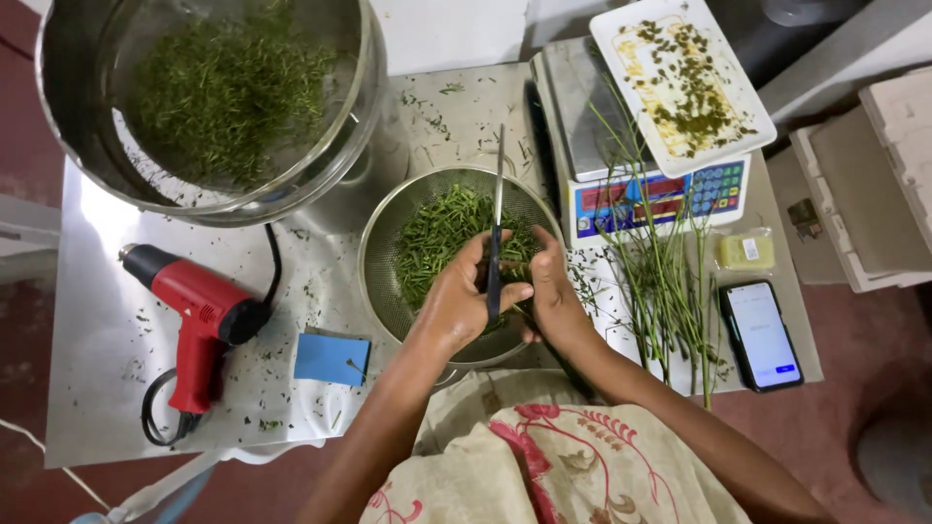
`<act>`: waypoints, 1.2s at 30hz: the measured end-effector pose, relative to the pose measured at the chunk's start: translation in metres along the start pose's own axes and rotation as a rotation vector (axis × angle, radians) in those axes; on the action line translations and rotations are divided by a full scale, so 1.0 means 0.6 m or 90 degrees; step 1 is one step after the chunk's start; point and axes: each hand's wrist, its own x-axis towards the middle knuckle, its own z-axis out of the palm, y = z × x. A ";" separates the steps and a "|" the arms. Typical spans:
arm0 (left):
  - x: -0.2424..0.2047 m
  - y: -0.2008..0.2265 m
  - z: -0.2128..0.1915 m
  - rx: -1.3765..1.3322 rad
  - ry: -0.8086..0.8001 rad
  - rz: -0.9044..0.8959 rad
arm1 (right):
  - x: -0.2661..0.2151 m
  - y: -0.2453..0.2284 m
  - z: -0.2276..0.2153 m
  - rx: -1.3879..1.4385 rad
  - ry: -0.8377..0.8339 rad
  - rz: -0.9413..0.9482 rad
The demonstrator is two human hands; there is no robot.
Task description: Cutting green stalks into small pieces using scissors into a metal bowl.
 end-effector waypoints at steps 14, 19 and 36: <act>0.054 -0.055 0.016 -0.141 -0.039 0.033 | 0.013 -0.007 -0.018 0.132 -0.059 0.047; 0.065 -0.081 0.016 -0.181 0.010 0.011 | 0.010 0.032 -0.045 0.009 -0.196 0.047; -0.030 -0.068 -0.082 0.195 -0.148 -0.196 | 0.088 0.137 -0.113 0.266 -0.025 0.179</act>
